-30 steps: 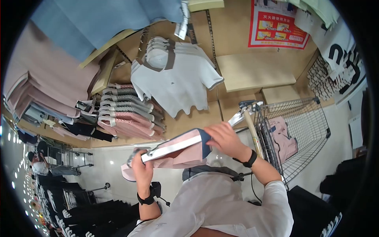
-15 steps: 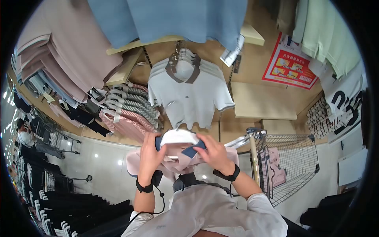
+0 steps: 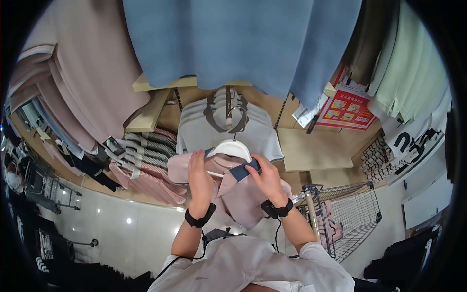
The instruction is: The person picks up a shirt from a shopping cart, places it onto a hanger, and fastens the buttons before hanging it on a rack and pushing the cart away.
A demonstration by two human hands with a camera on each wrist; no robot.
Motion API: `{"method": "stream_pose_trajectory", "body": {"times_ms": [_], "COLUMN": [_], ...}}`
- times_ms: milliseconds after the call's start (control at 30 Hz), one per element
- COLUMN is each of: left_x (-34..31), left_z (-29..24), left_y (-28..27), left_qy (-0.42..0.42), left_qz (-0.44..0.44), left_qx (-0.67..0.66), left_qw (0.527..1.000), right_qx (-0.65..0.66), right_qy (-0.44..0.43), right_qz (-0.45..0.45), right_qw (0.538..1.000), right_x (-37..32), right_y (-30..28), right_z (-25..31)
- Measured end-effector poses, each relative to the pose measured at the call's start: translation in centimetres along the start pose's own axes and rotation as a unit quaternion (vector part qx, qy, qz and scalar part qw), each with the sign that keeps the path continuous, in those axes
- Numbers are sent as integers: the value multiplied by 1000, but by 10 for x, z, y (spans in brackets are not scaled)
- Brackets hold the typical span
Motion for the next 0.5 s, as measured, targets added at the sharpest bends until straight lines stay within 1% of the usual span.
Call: {"method": "stream_pose_trajectory", "body": {"times_ms": [67,100,133,200,233,300,333,400,433,467,500], "left_x": [6,9,9,6,3,3,4,4,3,1,-1], "left_z": [4,7,18,40,47,56,59,60,63,71,76], "left_y": [10,14,20,35,37,38,37,38,41,44,45], "left_qy": [6,-10,-12,1,-1,27,25,11,8,-18,-43], "left_qz": [4,31,34,86,90,135,141,141,150,126,97], "left_qx": [-12,-31,-35,-39,-44,-17,-18,-10,-12,-32,-47], "left_qw": [1000,999,999,995,995,990,990,990,989,991,993], "right_qx": [-10,-15,-28,-47,-39,-20,-22,-78,-73,-80,-133], "right_qy": [-9,-7,-9,-8,6,20,26,-66,-23,-9,8], "right_qz": [-15,-14,-8,-3,-1,-14,-12,-33,10,13,18], "right_qw": [1000,1000,1000,999,999,1000,999,994,997,997,991], "right_x": [7,7,7,5,1,-3,-1,5,5,5,7], "right_y": [12,20,27,38,42,48,51,50,51,52,51], "right_z": [-5,-10,-16,-24,-28,-33,-36,-36,-43,-48,-52]}}
Point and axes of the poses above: each hand's wrist, its own x-axis towards the middle knuckle, its own y-axis out of the palm, z = x × y, the point moved 3 cm from there along x, towards the middle knuckle, and after that the axes turned 2 degrees about -y, right-handed, at the moved point
